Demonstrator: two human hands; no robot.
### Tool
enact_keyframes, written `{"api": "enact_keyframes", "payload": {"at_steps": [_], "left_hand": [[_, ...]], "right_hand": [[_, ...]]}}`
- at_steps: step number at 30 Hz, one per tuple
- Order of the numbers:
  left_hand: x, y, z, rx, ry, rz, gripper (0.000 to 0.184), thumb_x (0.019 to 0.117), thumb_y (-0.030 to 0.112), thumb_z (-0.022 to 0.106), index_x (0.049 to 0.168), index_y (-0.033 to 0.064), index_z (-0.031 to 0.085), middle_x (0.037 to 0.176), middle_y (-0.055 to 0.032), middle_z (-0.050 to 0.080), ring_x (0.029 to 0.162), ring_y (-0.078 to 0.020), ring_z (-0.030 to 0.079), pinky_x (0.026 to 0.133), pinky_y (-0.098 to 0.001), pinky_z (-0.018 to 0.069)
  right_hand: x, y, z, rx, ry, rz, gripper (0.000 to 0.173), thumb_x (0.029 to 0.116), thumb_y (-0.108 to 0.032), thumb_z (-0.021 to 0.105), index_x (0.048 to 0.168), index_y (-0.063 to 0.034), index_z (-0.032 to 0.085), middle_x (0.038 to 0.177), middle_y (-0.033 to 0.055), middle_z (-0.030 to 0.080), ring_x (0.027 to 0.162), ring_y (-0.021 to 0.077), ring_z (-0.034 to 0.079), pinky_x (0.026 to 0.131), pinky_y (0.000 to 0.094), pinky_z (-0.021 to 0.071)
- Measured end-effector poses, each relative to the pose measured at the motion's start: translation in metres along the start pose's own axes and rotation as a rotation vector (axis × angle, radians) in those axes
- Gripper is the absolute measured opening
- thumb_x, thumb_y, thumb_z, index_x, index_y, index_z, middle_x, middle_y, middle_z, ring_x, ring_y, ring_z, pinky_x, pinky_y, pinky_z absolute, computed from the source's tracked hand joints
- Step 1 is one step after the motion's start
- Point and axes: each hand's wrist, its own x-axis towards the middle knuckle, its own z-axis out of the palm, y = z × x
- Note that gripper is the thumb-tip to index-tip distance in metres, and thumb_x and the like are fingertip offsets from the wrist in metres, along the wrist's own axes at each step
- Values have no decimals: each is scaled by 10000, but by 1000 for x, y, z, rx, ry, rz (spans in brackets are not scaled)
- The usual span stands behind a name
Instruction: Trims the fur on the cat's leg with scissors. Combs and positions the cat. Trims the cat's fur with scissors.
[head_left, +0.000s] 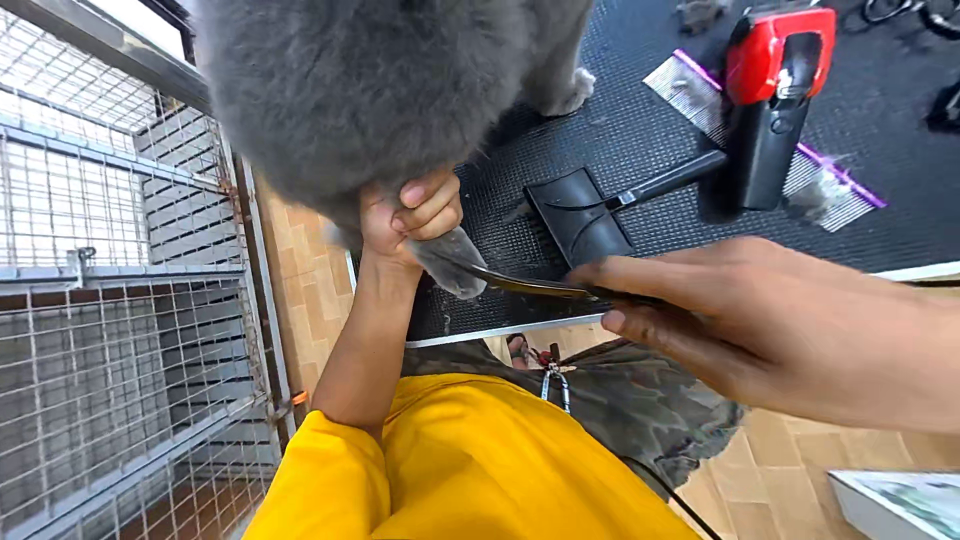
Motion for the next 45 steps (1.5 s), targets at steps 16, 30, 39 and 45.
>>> {"api": "enact_keyframes", "payload": {"at_steps": [16,30,39,45], "left_hand": [[-3,1,-7,94,-18,8,158,850,225,748,821,80,694,537,74,549,463,12,492,460,-140,363],[-2,-1,-8,52,-24,16,176,866,235,743,848,70,685,549,67,553,479,11,498,473,-140,365],[-2,-1,-6,20,-30,6,198,854,246,749,838,58,690,547,60,561,483,9,509,475,-139,373],[-2,-2,-8,92,-31,26,211,863,273,749,826,73,696,550,68,563,488,8,508,485,-147,377]], "right_hand": [[11,53,-50,595,-680,134,623,747,-13,730,1321,-255,718,743,-78,705,517,36,600,452,262,540],[49,73,-48,804,-670,7,583,747,-164,848,1308,-278,735,962,-72,786,717,48,726,578,217,618],[44,69,-49,751,-633,33,595,711,-94,833,1276,-261,750,894,-97,776,653,32,705,534,213,611],[44,70,-45,771,-626,20,557,722,-245,881,1264,-270,754,910,-84,773,724,24,708,623,208,617]]}}
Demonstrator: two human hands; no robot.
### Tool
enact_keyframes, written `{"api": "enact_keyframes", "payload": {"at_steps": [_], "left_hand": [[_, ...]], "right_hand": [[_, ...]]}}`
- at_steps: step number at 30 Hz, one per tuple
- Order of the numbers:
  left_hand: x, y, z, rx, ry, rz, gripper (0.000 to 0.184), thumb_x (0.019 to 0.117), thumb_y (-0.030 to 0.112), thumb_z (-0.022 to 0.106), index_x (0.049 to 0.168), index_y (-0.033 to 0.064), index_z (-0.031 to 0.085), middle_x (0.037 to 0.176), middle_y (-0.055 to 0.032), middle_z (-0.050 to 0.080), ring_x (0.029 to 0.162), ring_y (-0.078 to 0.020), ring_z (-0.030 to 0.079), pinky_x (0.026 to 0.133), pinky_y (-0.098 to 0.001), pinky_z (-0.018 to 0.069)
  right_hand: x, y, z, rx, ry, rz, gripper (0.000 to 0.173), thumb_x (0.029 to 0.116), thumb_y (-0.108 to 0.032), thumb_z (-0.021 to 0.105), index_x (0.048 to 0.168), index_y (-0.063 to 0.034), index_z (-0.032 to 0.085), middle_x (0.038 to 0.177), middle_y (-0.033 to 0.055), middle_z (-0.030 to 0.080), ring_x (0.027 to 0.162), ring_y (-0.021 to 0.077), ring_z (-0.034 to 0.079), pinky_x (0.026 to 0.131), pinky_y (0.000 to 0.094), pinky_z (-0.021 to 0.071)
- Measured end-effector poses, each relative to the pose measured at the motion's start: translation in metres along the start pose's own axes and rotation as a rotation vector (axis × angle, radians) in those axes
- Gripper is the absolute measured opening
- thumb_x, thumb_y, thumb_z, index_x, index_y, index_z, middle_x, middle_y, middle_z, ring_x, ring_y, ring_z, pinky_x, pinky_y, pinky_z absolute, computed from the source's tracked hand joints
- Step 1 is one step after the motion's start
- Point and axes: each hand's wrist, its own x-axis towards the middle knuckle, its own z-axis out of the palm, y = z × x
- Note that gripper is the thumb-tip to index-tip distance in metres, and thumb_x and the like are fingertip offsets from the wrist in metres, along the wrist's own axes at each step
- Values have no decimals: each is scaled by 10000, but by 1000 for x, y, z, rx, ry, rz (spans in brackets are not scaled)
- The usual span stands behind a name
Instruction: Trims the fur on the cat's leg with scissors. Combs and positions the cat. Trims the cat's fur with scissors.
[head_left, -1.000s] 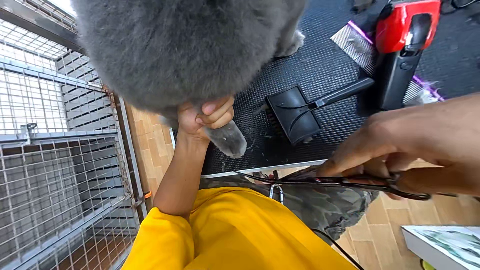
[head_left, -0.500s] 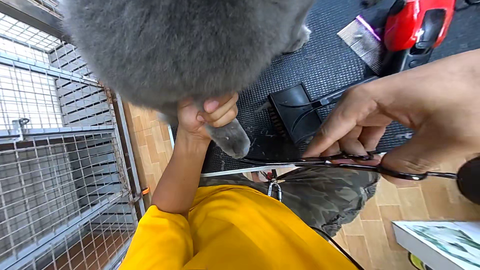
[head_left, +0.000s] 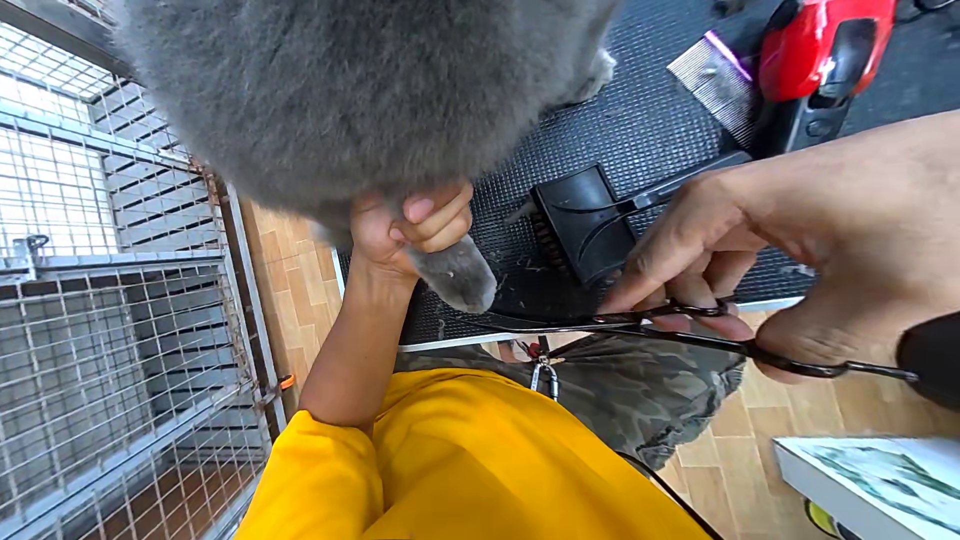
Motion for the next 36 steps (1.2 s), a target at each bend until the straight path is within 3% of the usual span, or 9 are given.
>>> {"api": "enact_keyframes", "payload": {"at_steps": [8,14,20,23,27,30,31,34,36], "left_hand": [[1,-1,1,-37,9,-1,245,850,291,766,833,59,689,546,52,562,480,0,509,477,-146,374],[0,-3,-1,-61,6,8,244,837,282,781,833,61,678,546,57,556,483,1,509,479,-143,373],[2,-2,-2,-65,-7,18,242,852,274,752,814,52,663,537,50,536,481,-13,500,486,-160,380],[3,-3,-7,-14,-28,62,272,874,303,731,789,61,639,528,58,500,468,-22,469,481,-173,364],[13,-5,-8,101,-92,144,230,902,197,702,759,49,601,512,37,488,451,-43,477,475,-184,385],[19,-6,-7,202,-110,170,241,887,207,736,753,48,613,534,27,533,470,-40,519,484,-168,416],[20,-6,-8,213,-99,181,221,881,198,748,779,37,634,552,22,561,485,-43,540,498,-174,438],[20,-5,-12,272,-77,186,181,903,180,715,821,25,671,577,25,599,496,-32,567,508,-165,460],[22,-4,-12,314,-89,168,208,936,178,663,806,16,659,578,28,594,512,-22,571,517,-158,456]], "right_hand": [[0,-4,5,-73,64,54,566,716,-48,796,1246,-247,770,829,-76,765,590,55,683,494,227,594],[2,-4,5,-98,54,-2,519,723,-204,864,1231,-262,770,881,-112,769,711,17,710,584,214,619],[-2,-5,11,-89,109,101,583,707,22,770,1222,-252,781,816,-66,764,606,51,679,527,218,587],[-8,-7,20,-99,118,134,524,767,94,685,1161,-229,806,775,-41,758,562,53,665,501,225,575],[-28,11,41,-39,184,-57,348,919,-9,616,1138,-213,795,853,-55,768,644,55,709,572,229,627],[-33,28,88,241,428,-191,204,954,-162,675,1148,-143,735,897,-16,755,693,94,723,591,227,628],[-31,31,100,338,501,-225,181,982,-170,634,1136,-131,720,919,8,744,688,112,717,577,245,629],[-16,46,136,575,730,-278,277,1086,-299,475,994,-125,669,839,36,657,589,126,651,490,281,601],[1,54,160,642,902,-334,363,1069,-455,514,900,-160,640,742,-1,581,596,97,597,502,244,539]]}}
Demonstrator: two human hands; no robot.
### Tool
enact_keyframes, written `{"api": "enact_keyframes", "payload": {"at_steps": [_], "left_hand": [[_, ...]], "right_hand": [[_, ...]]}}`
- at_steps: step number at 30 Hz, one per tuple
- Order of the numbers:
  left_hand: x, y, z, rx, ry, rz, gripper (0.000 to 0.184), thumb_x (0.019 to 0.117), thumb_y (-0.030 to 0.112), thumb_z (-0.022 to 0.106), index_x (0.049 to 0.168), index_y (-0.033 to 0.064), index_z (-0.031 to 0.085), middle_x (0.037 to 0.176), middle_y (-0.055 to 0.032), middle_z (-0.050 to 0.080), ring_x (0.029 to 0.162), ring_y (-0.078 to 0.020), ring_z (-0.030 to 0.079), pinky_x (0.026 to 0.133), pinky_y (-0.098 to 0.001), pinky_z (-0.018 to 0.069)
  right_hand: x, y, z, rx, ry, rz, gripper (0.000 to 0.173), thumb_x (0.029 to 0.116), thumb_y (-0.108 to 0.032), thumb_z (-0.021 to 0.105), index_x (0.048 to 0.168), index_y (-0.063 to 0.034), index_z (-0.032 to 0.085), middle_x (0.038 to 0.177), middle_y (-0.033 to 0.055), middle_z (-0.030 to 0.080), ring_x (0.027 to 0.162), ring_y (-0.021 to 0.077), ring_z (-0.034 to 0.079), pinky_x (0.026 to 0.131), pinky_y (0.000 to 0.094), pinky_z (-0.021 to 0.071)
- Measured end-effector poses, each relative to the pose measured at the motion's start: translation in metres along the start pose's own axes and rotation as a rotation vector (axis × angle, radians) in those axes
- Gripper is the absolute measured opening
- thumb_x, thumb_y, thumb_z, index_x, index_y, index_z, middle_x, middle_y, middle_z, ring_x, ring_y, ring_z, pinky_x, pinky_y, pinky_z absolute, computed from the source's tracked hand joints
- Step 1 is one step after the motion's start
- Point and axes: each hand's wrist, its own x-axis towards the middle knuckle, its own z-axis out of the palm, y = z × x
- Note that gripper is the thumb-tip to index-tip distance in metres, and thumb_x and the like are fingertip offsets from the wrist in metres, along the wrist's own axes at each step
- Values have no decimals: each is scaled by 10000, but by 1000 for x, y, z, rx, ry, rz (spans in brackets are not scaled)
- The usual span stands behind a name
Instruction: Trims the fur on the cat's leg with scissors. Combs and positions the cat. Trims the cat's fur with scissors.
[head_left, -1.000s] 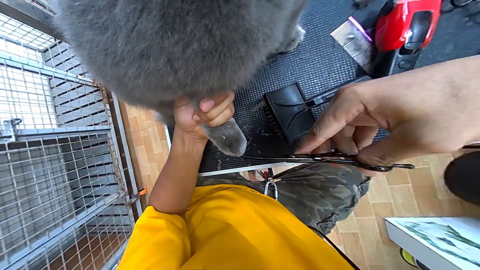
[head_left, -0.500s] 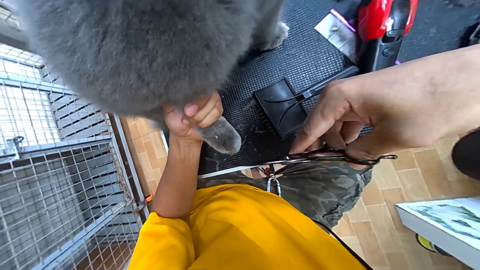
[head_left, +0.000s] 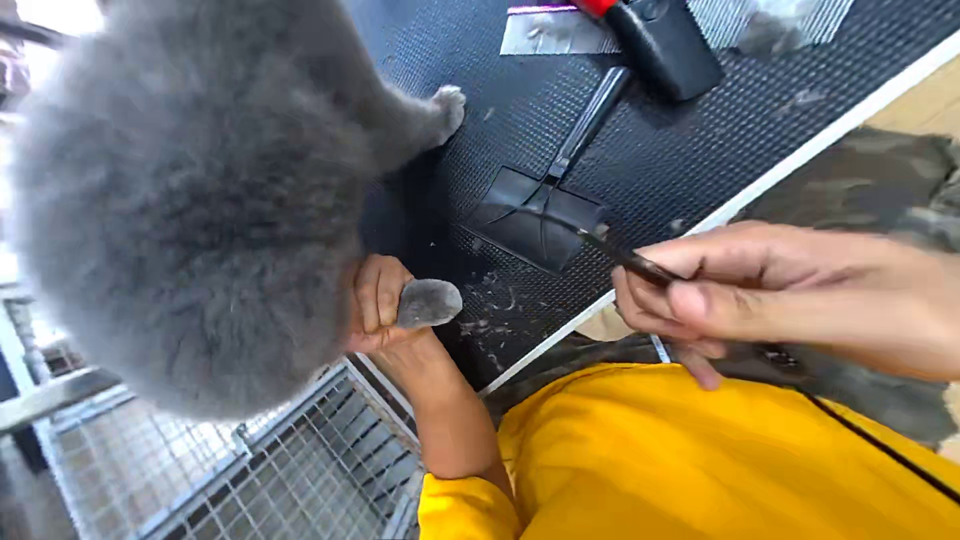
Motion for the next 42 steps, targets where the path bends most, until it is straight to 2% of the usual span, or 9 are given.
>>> {"api": "enact_keyframes", "payload": {"at_steps": [5,11,13,16,22,28,33,39,42], "left_hand": [[2,2,-2,53,-63,-54,251,959,188,627,771,21,640,586,25,590,533,-38,581,534,-172,453],[3,2,-3,21,-114,-61,274,981,189,565,779,14,623,593,22,582,542,-27,579,553,-146,452],[4,2,-2,10,-118,-56,288,981,180,561,750,12,604,570,19,563,518,-31,564,529,-152,437],[3,4,-7,40,-124,-57,250,974,186,594,802,12,648,610,16,605,567,-35,597,565,-157,462],[-12,26,-17,235,131,-108,340,817,394,757,827,57,712,668,-19,656,623,-121,638,613,-284,537],[-32,57,-25,700,55,-292,660,791,451,806,1327,105,633,1375,-156,629,1284,-340,590,1084,-518,488],[-49,55,-9,754,213,24,373,780,429,849,1093,252,748,1096,67,750,1051,-89,691,949,-372,576],[-20,52,27,632,325,160,515,807,490,818,1192,188,657,1132,-33,714,1087,-195,683,942,-467,581],[-9,62,39,587,314,161,440,871,448,768,1187,166,648,1098,-51,721,1045,-199,697,908,-460,594]], "right_hand": [[-5,33,50,-97,184,-73,407,1098,-491,387,944,-226,654,924,-91,639,836,6,590,709,202,489],[9,35,83,40,238,79,283,1095,-378,454,1024,-181,645,739,-52,631,593,61,609,508,214,516],[12,33,85,66,187,134,168,1054,-277,523,1170,-190,608,823,-37,629,681,85,631,587,247,550],[10,30,81,66,5,135,463,877,-57,666,1296,-185,517,1112,-32,658,1011,99,674,849,269,602],[-8,5,56,-141,53,133,555,886,-101,684,1393,-209,485,1167,-48,693,990,110,713,823,287,637],[-39,-22,10,-676,448,73,677,935,-462,675,1536,-275,426,1141,-62,696,941,108,717,792,333,649],[-42,-53,-45,-1183,856,263,711,935,-594,636,1463,-137,506,1052,196,703,834,417,697,696,693,528],[-7,-85,-47,-1413,946,426,536,962,-469,629,1031,62,627,920,369,617,899,608,607,662,774,425],[8,-82,-48,-1447,922,409,504,968,-414,635,996,89,643,979,387,628,971,603,619,719,776,455]]}}
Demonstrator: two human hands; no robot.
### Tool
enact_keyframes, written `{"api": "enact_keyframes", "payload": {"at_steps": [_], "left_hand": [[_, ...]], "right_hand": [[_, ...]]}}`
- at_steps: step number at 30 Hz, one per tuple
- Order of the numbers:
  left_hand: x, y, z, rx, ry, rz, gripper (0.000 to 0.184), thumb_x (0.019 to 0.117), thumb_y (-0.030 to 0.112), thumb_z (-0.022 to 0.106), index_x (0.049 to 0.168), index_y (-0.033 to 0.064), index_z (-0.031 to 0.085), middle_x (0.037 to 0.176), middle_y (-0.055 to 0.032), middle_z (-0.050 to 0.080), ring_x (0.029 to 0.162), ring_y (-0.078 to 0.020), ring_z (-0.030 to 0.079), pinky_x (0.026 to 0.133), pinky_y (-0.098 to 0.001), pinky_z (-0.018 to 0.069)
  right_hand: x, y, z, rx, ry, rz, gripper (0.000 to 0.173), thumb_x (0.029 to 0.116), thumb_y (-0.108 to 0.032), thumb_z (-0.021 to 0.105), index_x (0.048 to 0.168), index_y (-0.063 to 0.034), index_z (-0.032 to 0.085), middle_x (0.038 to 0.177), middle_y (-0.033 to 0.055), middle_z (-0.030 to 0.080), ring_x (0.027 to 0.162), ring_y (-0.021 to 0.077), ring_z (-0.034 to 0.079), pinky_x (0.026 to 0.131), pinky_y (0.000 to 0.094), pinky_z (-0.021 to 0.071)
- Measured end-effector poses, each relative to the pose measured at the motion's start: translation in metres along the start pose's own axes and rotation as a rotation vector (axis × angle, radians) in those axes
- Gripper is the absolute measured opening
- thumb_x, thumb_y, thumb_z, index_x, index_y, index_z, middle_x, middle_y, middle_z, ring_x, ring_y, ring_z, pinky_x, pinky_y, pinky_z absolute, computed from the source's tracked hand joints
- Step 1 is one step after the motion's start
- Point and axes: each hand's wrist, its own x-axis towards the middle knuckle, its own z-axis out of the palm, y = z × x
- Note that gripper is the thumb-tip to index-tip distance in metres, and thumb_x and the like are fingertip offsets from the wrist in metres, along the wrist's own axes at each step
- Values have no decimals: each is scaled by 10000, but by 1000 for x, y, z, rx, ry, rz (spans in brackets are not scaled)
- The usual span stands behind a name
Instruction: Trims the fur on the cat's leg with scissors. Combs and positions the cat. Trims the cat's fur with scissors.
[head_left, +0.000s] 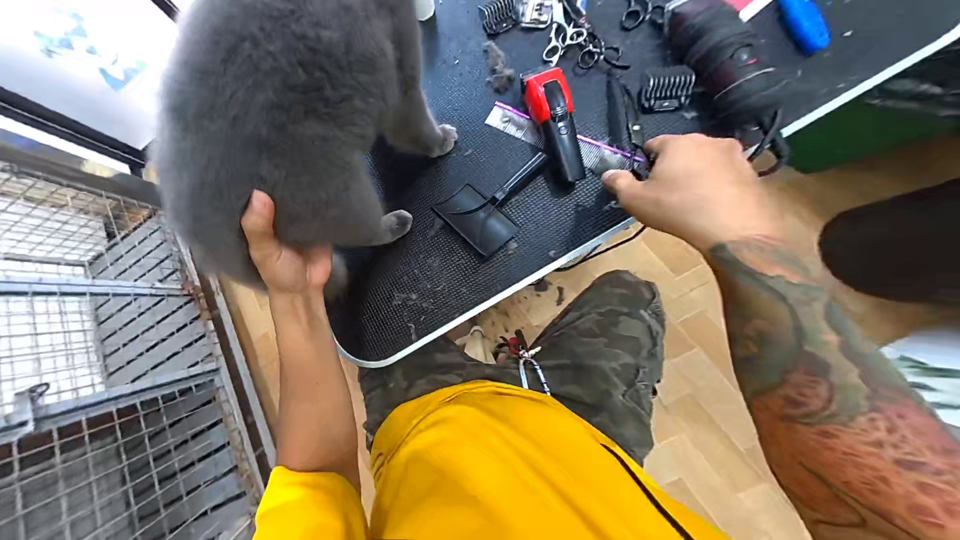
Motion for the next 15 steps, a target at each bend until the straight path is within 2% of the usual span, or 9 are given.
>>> {"api": "enact_keyframes", "payload": {"at_steps": [1,3,5,7,9,10,11,13,15], "left_hand": [[1,6,2,-6,-6,-14,407,893,432,749,1184,165,649,1093,-53,723,1038,-197,700,903,-456,596],[3,16,4,3,-13,-56,393,923,436,715,1197,166,639,1104,-55,720,1046,-194,697,909,-454,596],[3,23,5,23,-20,-90,369,947,434,684,1200,169,635,1107,-47,722,1043,-185,700,905,-439,601],[4,24,0,33,-54,-113,343,963,429,668,1191,175,640,1105,-39,726,1038,-173,702,906,-420,602],[2,20,-7,64,-69,-141,341,962,440,671,1189,186,651,1101,-21,731,1037,-160,703,913,-409,599],[0,17,-10,88,-57,-163,362,950,456,685,1196,194,645,1104,-8,731,1044,-153,701,921,-406,598],[-2,14,-11,107,-47,-184,374,938,472,696,1194,204,648,1099,7,733,1044,-140,701,921,-395,599],[-8,10,-13,147,-33,-202,382,918,500,713,1175,222,663,1083,31,740,1025,-118,704,907,-373,602],[-19,8,-16,215,-9,-229,404,900,543,720,1173,250,678,1084,58,737,1014,-94,702,898,-356,603]], "right_hand": [[3,0,4,15,17,-30,471,968,-371,643,1014,98,656,1033,392,620,1011,595,613,759,773,461],[7,2,12,59,46,-83,436,974,-289,653,1127,119,663,1225,395,542,1126,590,557,858,770,455],[10,2,16,49,68,-126,416,996,-249,620,1174,125,656,1277,401,519,1161,589,543,890,769,447],[11,-1,15,-21,57,-152,366,1031,-219,554,1097,122,666,1151,395,597,1120,592,578,877,767,454],[3,-3,13,-84,92,-194,348,1044,-217,512,962,83,667,966,364,645,959,587,634,729,757,475],[-3,-2,15,-94,148,-241,323,1033,-225,505,956,44,666,928,332,645,877,564,644,647,728,481],[-8,-6,16,-79,199,-308,282,1025,-195,508,1013,34,673,977,320,646,879,554,645,642,722,486],[-13,-25,20,-18,225,-511,256,1000,-58,529,1181,49,674,1173,315,641,1026,547,636,770,727,507],[-14,-46,33,13,164,-697,331,892,69,622,1210,17,695,1279,292,613,1144,538,580,866,720,502]]}}
